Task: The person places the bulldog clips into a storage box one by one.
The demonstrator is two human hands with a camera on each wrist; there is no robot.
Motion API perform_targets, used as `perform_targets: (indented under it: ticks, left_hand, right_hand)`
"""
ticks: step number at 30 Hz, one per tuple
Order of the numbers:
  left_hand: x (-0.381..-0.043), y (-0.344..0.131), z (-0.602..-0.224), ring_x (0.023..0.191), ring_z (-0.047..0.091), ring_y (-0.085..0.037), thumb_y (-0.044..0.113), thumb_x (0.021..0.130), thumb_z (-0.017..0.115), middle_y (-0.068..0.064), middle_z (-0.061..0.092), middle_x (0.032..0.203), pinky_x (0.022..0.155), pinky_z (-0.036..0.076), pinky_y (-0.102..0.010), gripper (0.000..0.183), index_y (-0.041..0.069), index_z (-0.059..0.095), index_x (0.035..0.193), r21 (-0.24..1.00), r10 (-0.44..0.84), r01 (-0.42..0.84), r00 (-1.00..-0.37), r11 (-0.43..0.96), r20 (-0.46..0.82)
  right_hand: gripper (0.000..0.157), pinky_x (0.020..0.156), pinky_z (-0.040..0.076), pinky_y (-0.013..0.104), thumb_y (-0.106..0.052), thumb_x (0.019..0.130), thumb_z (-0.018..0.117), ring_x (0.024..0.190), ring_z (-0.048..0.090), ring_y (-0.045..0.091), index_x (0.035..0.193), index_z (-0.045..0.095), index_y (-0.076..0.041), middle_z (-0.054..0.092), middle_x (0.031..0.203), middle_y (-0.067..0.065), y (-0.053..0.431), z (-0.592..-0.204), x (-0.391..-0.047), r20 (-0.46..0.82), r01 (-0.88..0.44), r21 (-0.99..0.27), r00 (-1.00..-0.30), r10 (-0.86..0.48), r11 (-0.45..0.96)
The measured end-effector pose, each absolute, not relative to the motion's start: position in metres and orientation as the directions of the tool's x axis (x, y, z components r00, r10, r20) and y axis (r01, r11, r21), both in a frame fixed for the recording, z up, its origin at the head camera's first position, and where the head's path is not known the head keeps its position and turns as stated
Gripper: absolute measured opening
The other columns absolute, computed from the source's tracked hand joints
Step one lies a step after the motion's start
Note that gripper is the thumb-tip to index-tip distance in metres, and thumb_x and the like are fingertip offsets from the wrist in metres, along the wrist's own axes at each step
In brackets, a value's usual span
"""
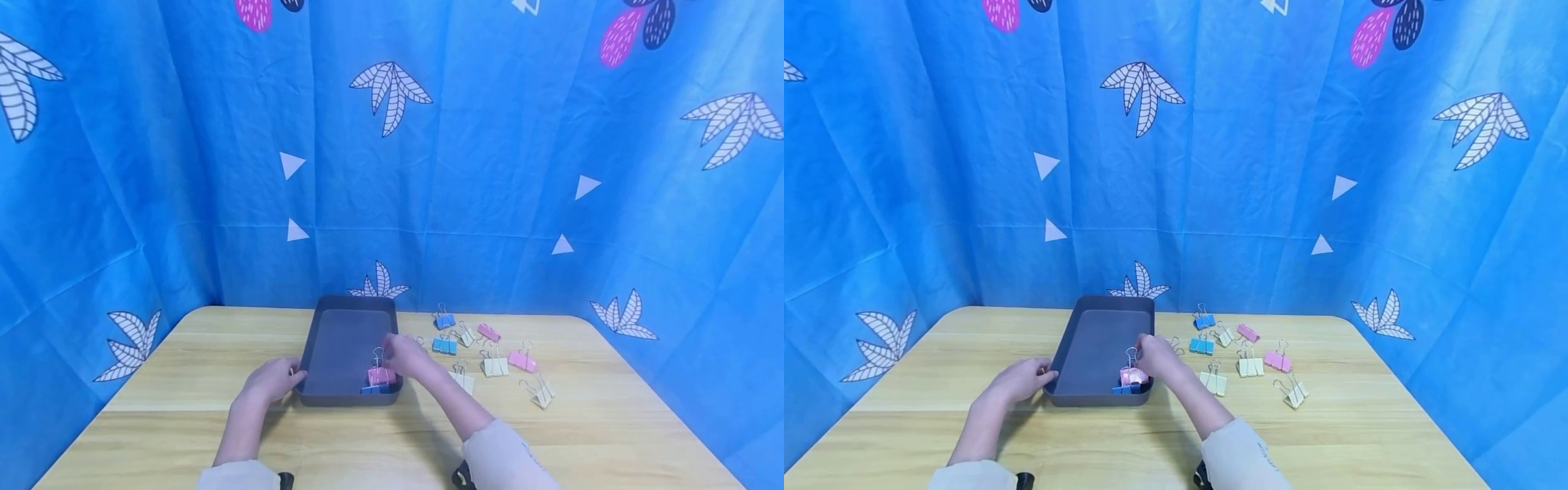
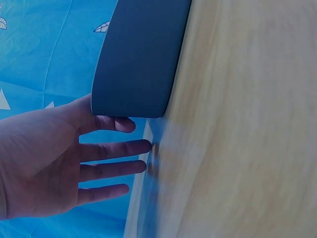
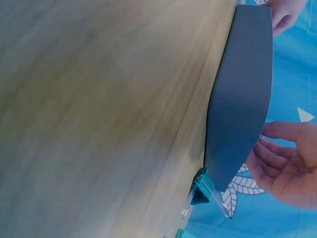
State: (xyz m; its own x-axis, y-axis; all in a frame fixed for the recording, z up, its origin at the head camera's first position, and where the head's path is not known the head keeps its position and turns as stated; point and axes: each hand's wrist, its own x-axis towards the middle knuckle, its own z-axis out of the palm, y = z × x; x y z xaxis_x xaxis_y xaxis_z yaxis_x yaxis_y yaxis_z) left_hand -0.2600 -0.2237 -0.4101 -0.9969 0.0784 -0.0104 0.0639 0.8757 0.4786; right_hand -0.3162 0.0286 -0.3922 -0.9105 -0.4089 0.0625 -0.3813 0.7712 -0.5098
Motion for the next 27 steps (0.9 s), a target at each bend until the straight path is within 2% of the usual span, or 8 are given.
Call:
perform_targets:
  ticks: [14, 21, 27]
  left_hand:
    - [-0.261, -0.224, -0.411, 0.069, 0.051, -0.017, 0.019, 0.091, 0.056, 0.000, 0.055, 0.074, 0.063, 0.044, -0.037, 0.027, 0.000, 0.062, 0.110, 0.459, 0.091, 0.081, -0.996, 0.885, 0.001]
    - [-0.260, -0.223, -0.410, 0.065, 0.050, -0.015, 0.019, 0.091, 0.056, 0.001, 0.054, 0.071, 0.059, 0.043, -0.034, 0.026, 0.000, 0.063, 0.108, 0.473, 0.087, 0.073, -0.996, 0.878, -0.007]
    - [-0.259, -0.223, -0.408, 0.065, 0.050, -0.015, 0.019, 0.091, 0.056, 0.000, 0.054, 0.071, 0.060, 0.043, -0.035, 0.029, -0.001, 0.062, 0.111, 0.473, 0.084, 0.067, -0.996, 0.878, -0.015]
  right_hand:
    - [0.026, 0.062, 0.050, 0.028, 0.001, 0.080, 0.065, 0.079, 0.059, 0.021, 0.105, 0.059, -0.001, 0.062, 0.087, 0.008, 0.038, -0.386, -0.310, 0.080, -0.370, -0.578, -0.912, -0.401, 0.727]
    - [0.024, 0.063, 0.050, 0.030, 0.001, 0.081, 0.063, 0.078, 0.061, 0.023, 0.105, 0.058, 0.002, 0.063, 0.088, 0.012, 0.056, -0.375, -0.305, 0.160, -0.421, -0.619, -0.894, -0.418, 0.663]
    - [0.021, 0.073, 0.050, 0.035, -0.002, 0.083, 0.063, 0.084, 0.061, 0.023, 0.104, 0.060, 0.001, 0.064, 0.090, 0.009, 0.079, -0.361, -0.295, 0.242, -0.447, -0.636, -0.890, -0.387, 0.629]
